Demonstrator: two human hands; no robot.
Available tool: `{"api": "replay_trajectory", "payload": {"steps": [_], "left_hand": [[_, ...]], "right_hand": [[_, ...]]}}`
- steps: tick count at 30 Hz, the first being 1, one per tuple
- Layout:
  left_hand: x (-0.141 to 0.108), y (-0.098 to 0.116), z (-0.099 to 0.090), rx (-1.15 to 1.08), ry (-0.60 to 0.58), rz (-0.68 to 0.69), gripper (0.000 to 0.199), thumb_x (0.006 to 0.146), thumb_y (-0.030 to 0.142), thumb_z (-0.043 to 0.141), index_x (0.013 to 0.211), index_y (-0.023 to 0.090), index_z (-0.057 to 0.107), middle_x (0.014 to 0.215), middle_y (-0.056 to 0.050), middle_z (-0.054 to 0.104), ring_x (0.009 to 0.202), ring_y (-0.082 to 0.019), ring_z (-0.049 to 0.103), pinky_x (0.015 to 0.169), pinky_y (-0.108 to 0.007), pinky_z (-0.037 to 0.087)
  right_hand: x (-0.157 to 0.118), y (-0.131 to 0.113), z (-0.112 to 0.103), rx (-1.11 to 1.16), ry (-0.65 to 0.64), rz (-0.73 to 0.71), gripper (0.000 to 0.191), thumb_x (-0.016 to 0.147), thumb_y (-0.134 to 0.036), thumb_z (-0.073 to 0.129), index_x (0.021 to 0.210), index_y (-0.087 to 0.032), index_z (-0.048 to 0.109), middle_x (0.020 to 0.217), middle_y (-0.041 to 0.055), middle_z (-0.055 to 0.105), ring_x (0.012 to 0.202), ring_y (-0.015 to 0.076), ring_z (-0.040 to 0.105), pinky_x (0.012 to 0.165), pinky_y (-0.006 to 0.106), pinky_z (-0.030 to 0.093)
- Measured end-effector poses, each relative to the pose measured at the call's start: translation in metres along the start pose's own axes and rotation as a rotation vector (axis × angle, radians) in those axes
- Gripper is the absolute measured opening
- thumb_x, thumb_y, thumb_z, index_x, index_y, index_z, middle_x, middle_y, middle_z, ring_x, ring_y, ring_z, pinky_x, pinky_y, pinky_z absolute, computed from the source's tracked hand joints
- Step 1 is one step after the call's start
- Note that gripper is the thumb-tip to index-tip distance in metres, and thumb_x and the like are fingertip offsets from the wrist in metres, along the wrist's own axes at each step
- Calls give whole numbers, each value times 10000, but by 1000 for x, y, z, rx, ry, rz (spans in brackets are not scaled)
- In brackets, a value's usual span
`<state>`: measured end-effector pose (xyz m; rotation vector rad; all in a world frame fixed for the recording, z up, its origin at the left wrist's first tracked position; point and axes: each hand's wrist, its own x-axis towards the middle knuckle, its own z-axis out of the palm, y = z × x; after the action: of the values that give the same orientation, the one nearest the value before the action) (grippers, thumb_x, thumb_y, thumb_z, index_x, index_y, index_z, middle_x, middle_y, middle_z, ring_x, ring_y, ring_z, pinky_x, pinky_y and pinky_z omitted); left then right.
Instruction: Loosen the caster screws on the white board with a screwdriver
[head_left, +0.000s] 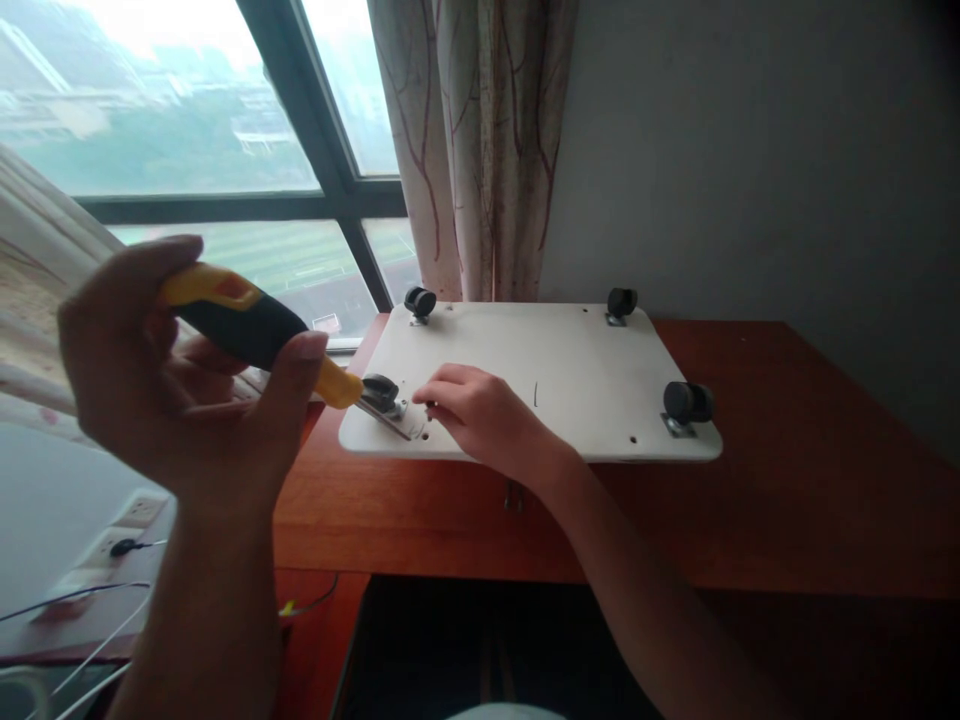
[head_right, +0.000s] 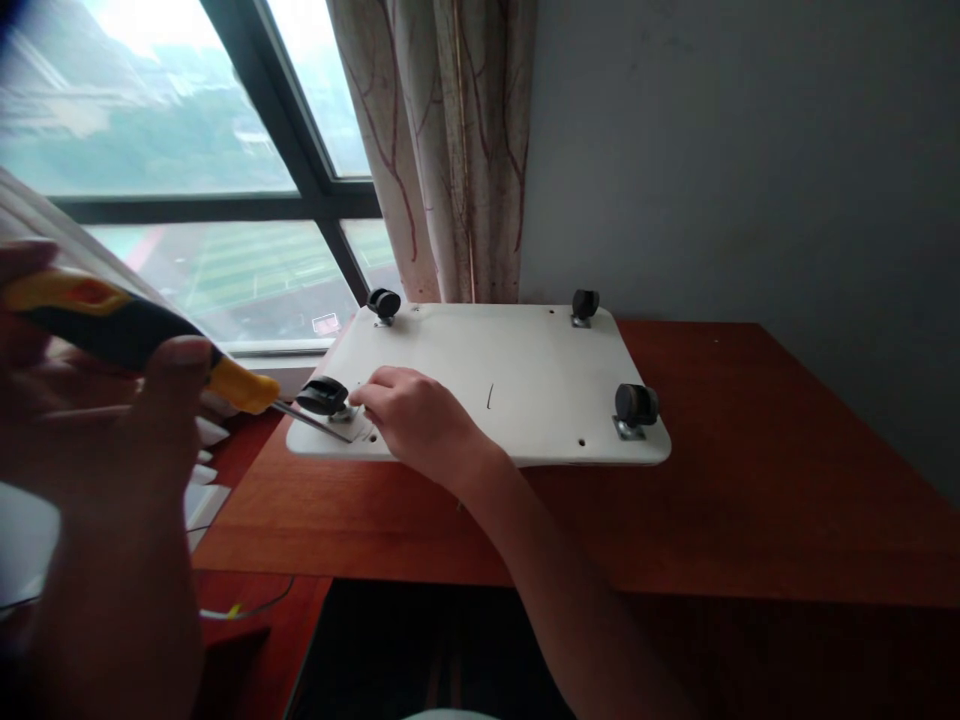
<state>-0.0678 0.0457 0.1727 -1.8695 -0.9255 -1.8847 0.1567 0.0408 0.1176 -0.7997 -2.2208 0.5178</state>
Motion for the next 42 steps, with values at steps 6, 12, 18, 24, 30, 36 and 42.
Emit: {"api": "replay_trajectory", "payload": {"steps": [6, 12, 18, 24, 30, 36, 42], "left_hand": [[-1, 14, 4, -30, -75, 29, 720, 643, 329, 853, 1335, 275, 665, 1180, -70, 644, 992, -248, 626, 550, -310, 598], [-14, 17, 10, -55, -80, 7, 759, 615, 304, 830, 1352, 277, 654, 1230, -73, 643, 1004, -269, 623, 621, -383, 626], [-18, 18, 12, -44, -115, -3, 784, 613, 272, 825, 1373, 312, 632, 1243, -60, 654, 1044, -304, 643, 658, -436, 643], [-18, 18, 12, -14, -134, 30, 801, 603, 240, 850, 1371, 314, 636, 1237, -64, 662, 1033, -290, 650, 679, -427, 651], [-19, 18, 13, -28, -126, 18, 790, 611, 278, 833, 1374, 326, 633, 1237, -57, 659, 1003, -294, 649, 661, -453, 645], [-19, 18, 12, -5, -131, 26, 799, 601, 260, 835, 1373, 320, 635, 1209, -61, 660, 1019, -295, 643, 665, -443, 654], [-13, 19, 17, -45, -133, 26, 779, 606, 276, 840, 1359, 320, 645, 1240, -60, 641, 1015, -282, 628, 648, -415, 643]], "right_hand": [[-56, -12, -24, 31, 119, 237, 70, 931, -228, 686, 877, -183, 695, 845, 10, 695, 730, 116, 607, 731, 241, 471], [-138, -12, -9, 59, 140, 411, 75, 933, -206, 629, 892, -222, 689, 889, 27, 729, 819, 155, 690, 768, 272, 542], [-190, 6, 25, -78, 205, 449, 170, 971, -198, 548, 952, -219, 716, 906, 58, 739, 834, 176, 719, 778, 289, 578], [-203, 16, 47, -248, 209, 427, 169, 980, -170, 546, 952, -197, 710, 917, 62, 739, 823, 188, 718, 796, 316, 578], [-197, 17, 52, -311, 141, 429, 125, 947, -147, 595, 938, -206, 705, 926, 62, 728, 862, 203, 698, 821, 335, 566], [-194, 15, 48, -280, 168, 428, 125, 959, -197, 589, 952, -217, 712, 930, 66, 734, 859, 203, 711, 811, 335, 583], [-205, 19, 29, -276, 426, 427, 248, 994, -248, 534, 1180, -216, 694, 924, 70, 762, 765, 172, 732, 712, 285, 597]]}}
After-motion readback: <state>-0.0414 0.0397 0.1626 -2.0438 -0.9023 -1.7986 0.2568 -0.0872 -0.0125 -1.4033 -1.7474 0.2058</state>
